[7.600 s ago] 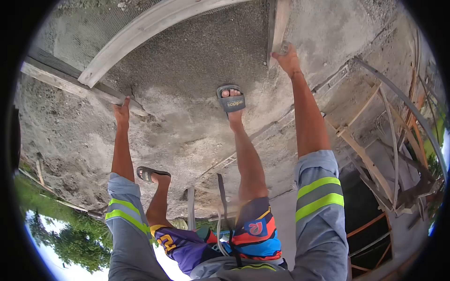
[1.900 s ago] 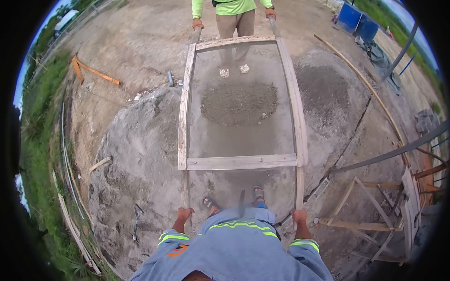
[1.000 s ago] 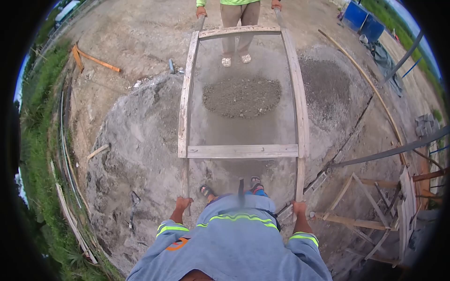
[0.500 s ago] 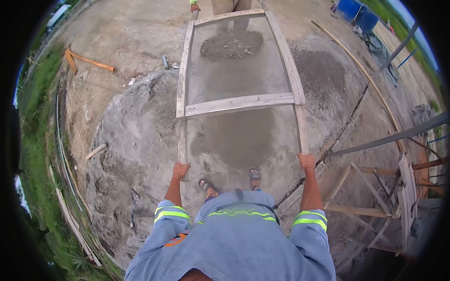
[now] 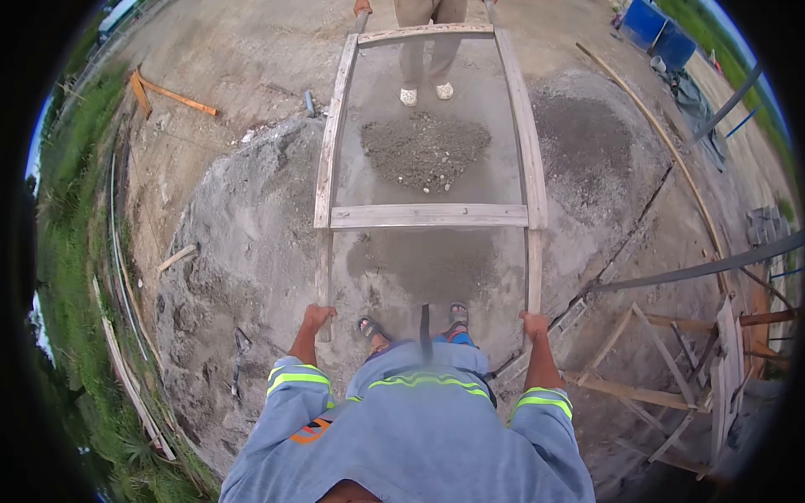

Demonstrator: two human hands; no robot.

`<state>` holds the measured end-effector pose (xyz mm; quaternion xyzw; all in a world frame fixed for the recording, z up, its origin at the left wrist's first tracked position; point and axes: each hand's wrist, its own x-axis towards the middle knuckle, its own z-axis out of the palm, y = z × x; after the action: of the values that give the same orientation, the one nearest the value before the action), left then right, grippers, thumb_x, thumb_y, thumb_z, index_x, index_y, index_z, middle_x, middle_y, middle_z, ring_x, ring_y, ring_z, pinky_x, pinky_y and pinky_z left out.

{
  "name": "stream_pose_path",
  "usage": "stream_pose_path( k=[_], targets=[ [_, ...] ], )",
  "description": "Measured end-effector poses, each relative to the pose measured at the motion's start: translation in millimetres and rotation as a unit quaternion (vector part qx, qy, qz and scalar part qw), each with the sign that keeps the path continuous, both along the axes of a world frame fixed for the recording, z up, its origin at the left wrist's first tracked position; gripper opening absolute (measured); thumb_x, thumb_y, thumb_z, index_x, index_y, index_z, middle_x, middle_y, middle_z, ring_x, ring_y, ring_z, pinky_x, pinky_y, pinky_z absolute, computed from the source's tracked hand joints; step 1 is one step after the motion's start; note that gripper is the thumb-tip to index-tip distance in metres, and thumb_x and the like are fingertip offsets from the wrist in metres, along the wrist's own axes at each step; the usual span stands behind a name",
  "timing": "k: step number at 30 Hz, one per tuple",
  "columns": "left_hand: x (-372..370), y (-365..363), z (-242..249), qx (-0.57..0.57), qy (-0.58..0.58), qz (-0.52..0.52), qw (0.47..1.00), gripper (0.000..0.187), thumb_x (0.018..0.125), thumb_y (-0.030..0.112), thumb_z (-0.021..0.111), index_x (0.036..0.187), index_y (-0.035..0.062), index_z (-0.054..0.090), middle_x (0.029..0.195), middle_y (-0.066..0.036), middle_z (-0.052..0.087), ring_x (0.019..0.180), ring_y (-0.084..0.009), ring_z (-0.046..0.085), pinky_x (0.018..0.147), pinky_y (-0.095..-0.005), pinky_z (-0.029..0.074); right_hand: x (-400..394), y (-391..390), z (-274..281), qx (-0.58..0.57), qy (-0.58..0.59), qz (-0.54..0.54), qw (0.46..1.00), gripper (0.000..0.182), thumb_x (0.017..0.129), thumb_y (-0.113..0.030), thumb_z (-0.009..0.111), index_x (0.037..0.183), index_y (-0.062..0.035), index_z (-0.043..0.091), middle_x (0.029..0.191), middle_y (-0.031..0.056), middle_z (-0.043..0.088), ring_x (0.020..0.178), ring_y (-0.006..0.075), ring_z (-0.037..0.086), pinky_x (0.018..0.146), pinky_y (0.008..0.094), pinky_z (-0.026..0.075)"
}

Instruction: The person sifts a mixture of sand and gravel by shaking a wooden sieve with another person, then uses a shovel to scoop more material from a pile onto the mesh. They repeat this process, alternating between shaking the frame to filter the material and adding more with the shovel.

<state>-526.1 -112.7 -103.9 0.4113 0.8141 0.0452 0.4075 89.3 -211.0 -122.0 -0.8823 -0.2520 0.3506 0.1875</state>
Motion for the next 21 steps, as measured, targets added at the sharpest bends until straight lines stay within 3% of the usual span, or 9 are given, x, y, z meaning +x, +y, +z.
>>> stream_pose_path(
  k=[2, 3, 8, 10, 11, 14, 17, 19, 21],
  targets=[
    [15, 74, 55, 0.055, 0.005, -0.024, 0.998, 0.046, 0.056, 0.032, 0.071, 0.079, -0.0079, 0.066, 0.077, -0.022, 0.066, 0.076, -0.0296, 0.066, 0.069, -0.037, 0.05, 26, 72, 18, 0.018, -0.045, 0.081, 0.996, 0.054, 0.064, -0.041, 0.06, 0.091, 0.005, 0.066, 0.087, 0.0232, 0.066, 0.086, 0.0336, 0.064, 0.075, 0.0371, 0.047],
    [19, 102, 73, 0.131, 0.008, -0.041, 0.99, 0.036, 0.057, 0.026, 0.068, 0.066, -0.0078, 0.064, 0.062, -0.012, 0.061, 0.057, -0.0219, 0.057, 0.052, -0.0358, 0.044, 14, 103, 95, 0.025, -0.054, 0.099, 0.993, 0.053, 0.064, -0.04, 0.059, 0.092, 0.0052, 0.066, 0.085, 0.0233, 0.065, 0.084, 0.0322, 0.065, 0.075, 0.0365, 0.048],
    [54, 133, 177, 0.137, -0.025, -0.033, 0.99, 0.04, 0.061, 0.028, 0.067, 0.078, -0.0079, 0.064, 0.073, -0.018, 0.066, 0.067, -0.0272, 0.065, 0.061, -0.0374, 0.049, 41, 156, 156, 0.105, 0.042, 0.031, 0.993, 0.034, 0.067, -0.025, 0.061, 0.075, 0.0082, 0.063, 0.061, 0.0129, 0.058, 0.052, 0.0233, 0.057, 0.05, 0.0382, 0.044],
    [53, 89, 131, 0.151, -0.027, -0.033, 0.988, 0.038, 0.061, 0.028, 0.067, 0.075, -0.0074, 0.063, 0.07, -0.018, 0.065, 0.064, -0.0266, 0.064, 0.061, -0.0374, 0.048, 48, 125, 110, 0.094, -0.002, 0.025, 0.995, 0.032, 0.067, -0.023, 0.061, 0.074, 0.0083, 0.063, 0.062, 0.0127, 0.058, 0.051, 0.0229, 0.057, 0.048, 0.0377, 0.044],
    [50, 59, 95, 0.115, 0.029, -0.047, 0.992, 0.037, 0.061, 0.029, 0.067, 0.071, -0.0063, 0.063, 0.069, -0.021, 0.064, 0.066, -0.0295, 0.064, 0.062, -0.038, 0.049, 35, 88, 98, 0.064, -0.02, 0.068, 0.995, 0.043, 0.067, -0.033, 0.059, 0.076, 0.0084, 0.065, 0.064, 0.0178, 0.062, 0.06, 0.0247, 0.061, 0.062, 0.0374, 0.046],
    [12, -65, -48, 0.077, 0.001, -0.01, 0.997, 0.058, 0.06, 0.033, 0.071, 0.097, -0.0095, 0.057, 0.087, -0.026, 0.064, 0.088, -0.033, 0.064, 0.074, -0.0388, 0.05, 3, -25, 53, 0.063, -0.027, 0.024, 0.997, 0.037, 0.066, -0.029, 0.065, 0.072, 0.0076, 0.065, 0.061, 0.0152, 0.062, 0.061, 0.0209, 0.063, 0.06, 0.0359, 0.048],
    [30, -154, -10, -0.032, -0.036, 0.089, 0.995, 0.055, 0.057, 0.029, 0.075, 0.098, -0.0053, 0.061, 0.085, -0.02, 0.066, 0.082, -0.0298, 0.065, 0.072, -0.0387, 0.05, 9, -129, 3, 0.004, 0.071, -0.054, 0.996, 0.032, 0.063, -0.023, 0.07, 0.076, 0.0057, 0.062, 0.065, 0.0135, 0.062, 0.056, 0.0214, 0.061, 0.052, 0.035, 0.047],
    [6, -207, -78, 0.049, 0.017, 0.1, 0.994, 0.028, 0.056, 0.02, 0.072, 0.07, -0.0022, 0.062, 0.066, -0.012, 0.065, 0.059, -0.0197, 0.062, 0.058, -0.0318, 0.049, 19, -174, -29, -0.018, 0.082, -0.065, 0.994, 0.028, 0.062, -0.019, 0.07, 0.076, 0.0043, 0.062, 0.064, 0.0122, 0.062, 0.054, 0.021, 0.059, 0.05, 0.0341, 0.046],
    [10, -191, -68, 0.049, 0.025, 0.079, 0.995, 0.042, 0.055, 0.027, 0.074, 0.081, -0.0048, 0.063, 0.072, -0.016, 0.065, 0.069, -0.0262, 0.064, 0.065, -0.0366, 0.05, 7, -158, -12, -0.008, 0.066, -0.069, 0.995, 0.03, 0.062, -0.021, 0.068, 0.074, 0.0051, 0.062, 0.063, 0.0122, 0.061, 0.054, 0.0208, 0.059, 0.051, 0.0347, 0.046]
  ],
)
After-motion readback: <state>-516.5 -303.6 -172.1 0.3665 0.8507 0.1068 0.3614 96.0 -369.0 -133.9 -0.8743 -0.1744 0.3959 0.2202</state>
